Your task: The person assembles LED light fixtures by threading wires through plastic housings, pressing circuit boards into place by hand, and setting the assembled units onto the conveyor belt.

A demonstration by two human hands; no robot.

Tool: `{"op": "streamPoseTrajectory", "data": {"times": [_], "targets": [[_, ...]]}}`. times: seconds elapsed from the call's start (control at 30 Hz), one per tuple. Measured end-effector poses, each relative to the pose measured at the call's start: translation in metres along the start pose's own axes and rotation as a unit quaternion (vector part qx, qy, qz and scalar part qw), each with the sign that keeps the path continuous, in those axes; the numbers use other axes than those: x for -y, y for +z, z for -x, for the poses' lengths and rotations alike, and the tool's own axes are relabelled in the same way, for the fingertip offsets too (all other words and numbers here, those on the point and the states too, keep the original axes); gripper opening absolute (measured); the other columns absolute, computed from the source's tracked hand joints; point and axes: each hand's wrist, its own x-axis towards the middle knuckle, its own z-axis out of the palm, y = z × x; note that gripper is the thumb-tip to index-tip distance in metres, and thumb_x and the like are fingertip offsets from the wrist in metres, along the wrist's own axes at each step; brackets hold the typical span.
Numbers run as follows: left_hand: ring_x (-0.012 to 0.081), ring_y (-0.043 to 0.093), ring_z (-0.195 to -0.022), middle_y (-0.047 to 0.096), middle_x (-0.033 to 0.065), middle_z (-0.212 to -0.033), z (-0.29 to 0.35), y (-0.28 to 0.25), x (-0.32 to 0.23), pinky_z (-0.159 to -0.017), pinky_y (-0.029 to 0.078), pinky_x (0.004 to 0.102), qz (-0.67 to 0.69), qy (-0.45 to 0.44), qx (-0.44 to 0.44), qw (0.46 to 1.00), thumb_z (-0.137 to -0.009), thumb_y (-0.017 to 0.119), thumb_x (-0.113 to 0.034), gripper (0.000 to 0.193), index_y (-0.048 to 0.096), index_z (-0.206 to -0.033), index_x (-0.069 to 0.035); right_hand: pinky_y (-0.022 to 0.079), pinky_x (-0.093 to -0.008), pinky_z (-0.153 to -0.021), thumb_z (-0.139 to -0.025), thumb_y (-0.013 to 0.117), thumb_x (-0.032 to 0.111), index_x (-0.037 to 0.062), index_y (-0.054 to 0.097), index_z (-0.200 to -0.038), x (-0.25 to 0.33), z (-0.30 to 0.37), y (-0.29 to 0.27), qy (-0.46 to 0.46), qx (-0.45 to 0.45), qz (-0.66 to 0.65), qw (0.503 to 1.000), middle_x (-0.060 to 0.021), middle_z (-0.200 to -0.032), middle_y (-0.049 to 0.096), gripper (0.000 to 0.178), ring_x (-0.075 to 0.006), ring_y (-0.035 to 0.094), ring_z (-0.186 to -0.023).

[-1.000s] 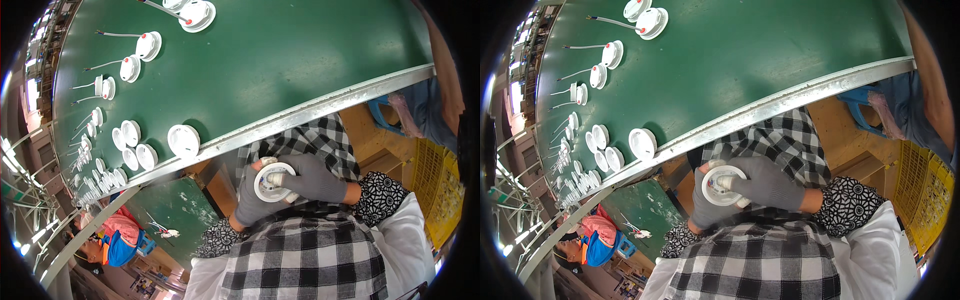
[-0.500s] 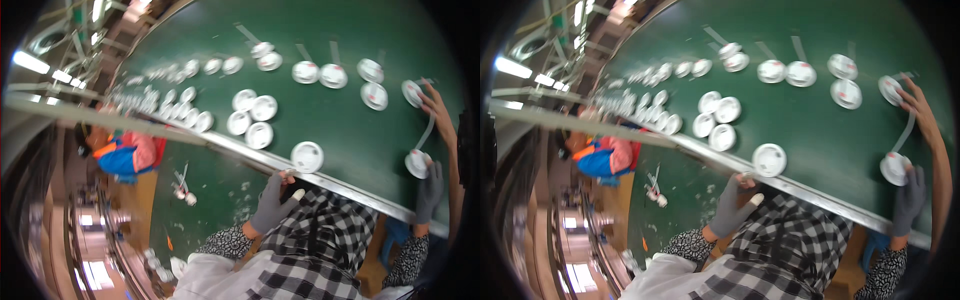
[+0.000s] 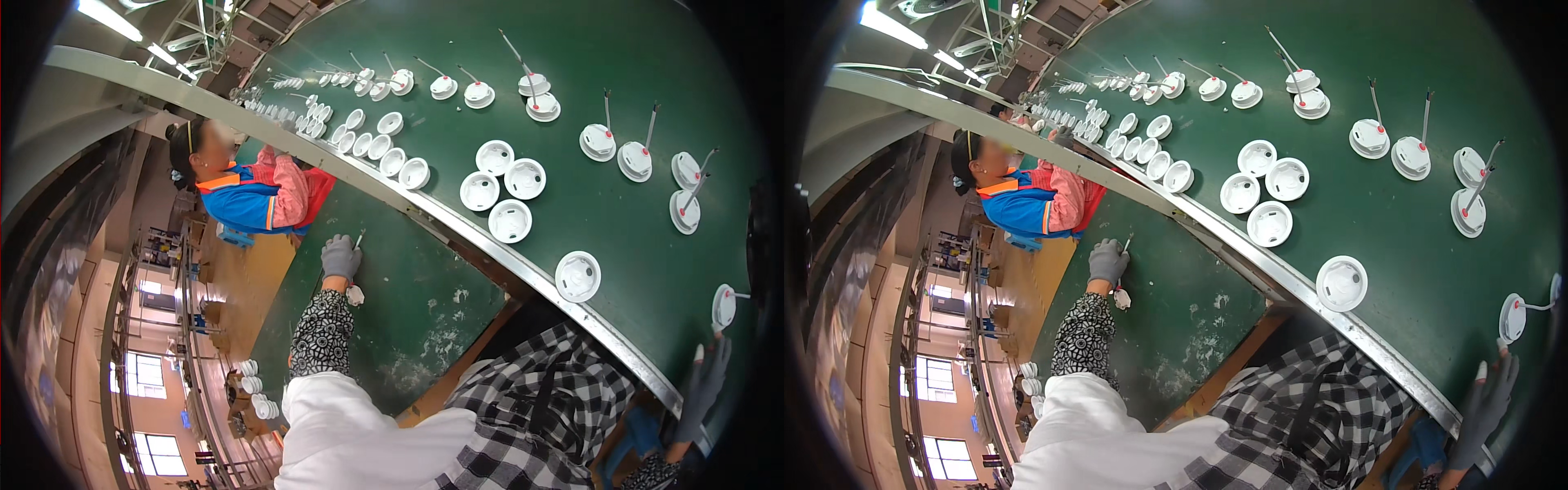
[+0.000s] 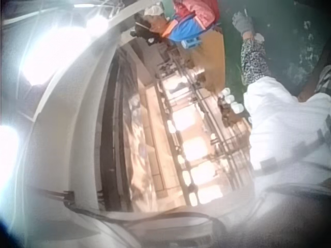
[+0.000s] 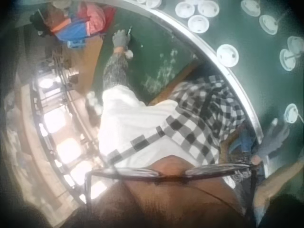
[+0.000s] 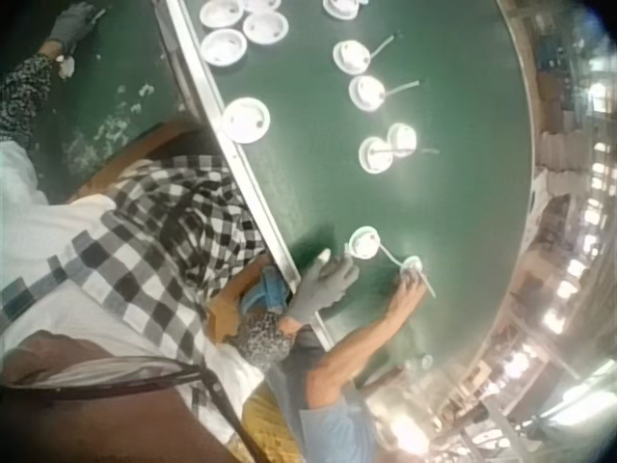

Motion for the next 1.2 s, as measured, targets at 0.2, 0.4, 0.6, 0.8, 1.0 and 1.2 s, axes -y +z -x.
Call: {"op": "streamPoseTrajectory", "data": {"times": [0.2,0.4,0.6,0.8,1.0,1.2], "targets": [[0.0308,0.061,-0.089,0.061,0.0116,-0.091,0.018,-0.011,0.028,-0.074,0.048,0.0434,-0.020,-0.071,-0.027,0.997,-0.078,0.061,-0.025,0.020,0.060,-0.088,-0.008,0.043,-0.0379,-0.090,-0.089,0.054,0.001,-0.0009,0.048,-0.125,0.059,0.007,-0.017,-0.120,0.047,-0.078,0.989,-0.0147,-0.124,0.056,0.037,-0.0290,0.057,-0.102],[0.0328,0.061,-0.070,0.061,0.0131,-0.079,0.049,-0.135,-0.004,-0.064,0.048,0.0439,0.044,-0.143,-0.117,0.982,-0.081,0.058,-0.024,0.020,0.056,-0.085,-0.004,0.043,-0.0379,-0.087,-0.087,0.058,0.006,0.0014,0.055,-0.118,0.093,0.029,-0.017,-0.185,0.062,-0.108,0.975,-0.0142,-0.118,0.058,0.032,-0.0281,0.056,-0.097],[0.0155,0.058,-0.059,0.061,0.0074,-0.070,0.078,-0.217,-0.125,-0.058,0.046,0.0287,0.478,0.011,-0.001,0.878,-0.089,0.055,-0.012,0.011,0.057,-0.088,-0.002,0.048,-0.0300,-0.074,-0.086,0.060,0.014,0.0047,0.061,-0.112,0.190,0.029,-0.017,-0.125,0.413,-0.364,0.825,-0.0077,-0.095,0.059,0.028,-0.0197,0.060,-0.079],[0.0199,0.064,-0.072,0.066,0.0090,-0.084,0.122,-0.220,-0.236,-0.064,0.050,0.0292,0.589,0.354,0.026,0.726,-0.082,0.062,-0.002,0.010,0.061,-0.091,-0.003,0.045,-0.0249,-0.055,-0.096,0.049,0.035,0.0002,0.042,-0.132,0.202,0.044,0.021,0.153,0.489,-0.724,0.462,-0.0002,-0.069,0.050,0.051,-0.0127,0.056,-0.063],[0.0253,0.063,-0.095,0.064,0.0111,-0.103,0.123,-0.206,-0.285,-0.069,0.054,0.0359,0.418,0.704,-0.070,0.570,-0.074,0.060,-0.005,0.021,0.064,-0.095,-0.006,0.037,-0.0201,-0.042,-0.095,0.049,0.036,-0.0038,0.052,-0.117,0.163,0.036,0.018,0.166,0.474,-0.784,0.365,-0.0032,-0.073,0.056,0.046,-0.0093,0.050,-0.053],[0.0230,0.060,-0.102,0.063,0.0121,-0.106,0.113,-0.187,-0.319,-0.085,0.049,0.0360,0.562,0.513,0.207,0.615,-0.092,0.050,-0.015,0.025,0.057,-0.113,-0.002,0.043,-0.0179,-0.047,-0.089,0.055,0.022,-0.0025,0.057,-0.111,0.146,0.039,0.011,0.160,0.414,-0.784,0.433,-0.0080,-0.090,0.062,0.033,-0.0069,0.051,-0.055]]}}
